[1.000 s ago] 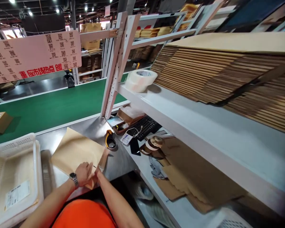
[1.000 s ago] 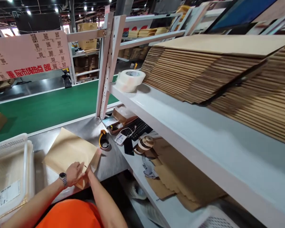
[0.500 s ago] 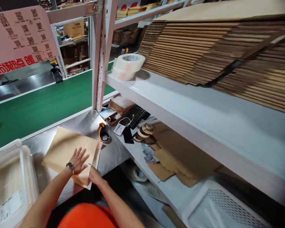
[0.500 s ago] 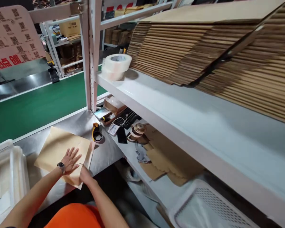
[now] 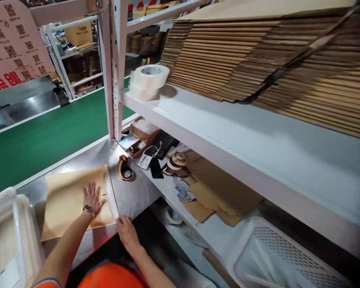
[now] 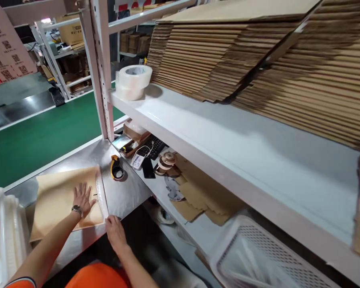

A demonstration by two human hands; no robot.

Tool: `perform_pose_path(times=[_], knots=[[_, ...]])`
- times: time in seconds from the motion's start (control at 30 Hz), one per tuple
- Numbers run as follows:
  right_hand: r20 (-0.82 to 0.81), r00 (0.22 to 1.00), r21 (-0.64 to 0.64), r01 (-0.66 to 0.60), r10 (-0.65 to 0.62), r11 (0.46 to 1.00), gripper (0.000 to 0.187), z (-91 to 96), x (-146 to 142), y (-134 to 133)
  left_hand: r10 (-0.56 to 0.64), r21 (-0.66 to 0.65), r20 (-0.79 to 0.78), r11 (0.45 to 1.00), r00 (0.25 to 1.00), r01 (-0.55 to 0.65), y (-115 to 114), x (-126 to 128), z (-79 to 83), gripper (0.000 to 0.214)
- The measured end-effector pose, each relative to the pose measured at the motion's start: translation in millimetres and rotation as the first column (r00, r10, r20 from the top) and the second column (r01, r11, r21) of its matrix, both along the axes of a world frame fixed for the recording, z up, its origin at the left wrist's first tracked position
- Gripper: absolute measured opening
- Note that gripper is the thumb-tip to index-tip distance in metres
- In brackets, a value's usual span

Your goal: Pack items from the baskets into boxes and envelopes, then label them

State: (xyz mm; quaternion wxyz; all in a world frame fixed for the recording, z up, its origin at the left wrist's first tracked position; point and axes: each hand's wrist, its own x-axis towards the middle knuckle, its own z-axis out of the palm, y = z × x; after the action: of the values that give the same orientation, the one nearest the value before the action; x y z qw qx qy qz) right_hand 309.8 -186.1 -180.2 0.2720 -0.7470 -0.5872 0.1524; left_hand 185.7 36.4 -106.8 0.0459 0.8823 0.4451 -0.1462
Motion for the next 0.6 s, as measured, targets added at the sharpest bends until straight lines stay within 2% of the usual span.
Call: perform_pose_path(times=[0.13,0.2,0.4,0.6], knots=[[0.069,0.996,-0.054,-0.043,0.047,0.998,0.019,-2.5,13,8,-0.028,-0.036,-0.004,0.999,1.0,0.028,-4,9,-14.1,0.085],[0.097,0.993,-0.061,-0.065,0.071,0.996,0.019,-4.3,16,8,-0.028,-0.051,-0.004,0.998,1.0,0.027,-5,13,-16.3,0.086],[0.146,0.971,-0.025,-0.189,0.191,0.982,0.026,-2.2,20,7,0.005,-0.111,-0.079,0.994,0.997,-0.013,6,16,1.4,0.098],[0.071,0.985,-0.025,-0.154,0.155,0.988,0.029,0.2,20,15,-0.032,-0.241,-0.191,0.97,0.981,-0.015,29,14,13.6,0.139]])
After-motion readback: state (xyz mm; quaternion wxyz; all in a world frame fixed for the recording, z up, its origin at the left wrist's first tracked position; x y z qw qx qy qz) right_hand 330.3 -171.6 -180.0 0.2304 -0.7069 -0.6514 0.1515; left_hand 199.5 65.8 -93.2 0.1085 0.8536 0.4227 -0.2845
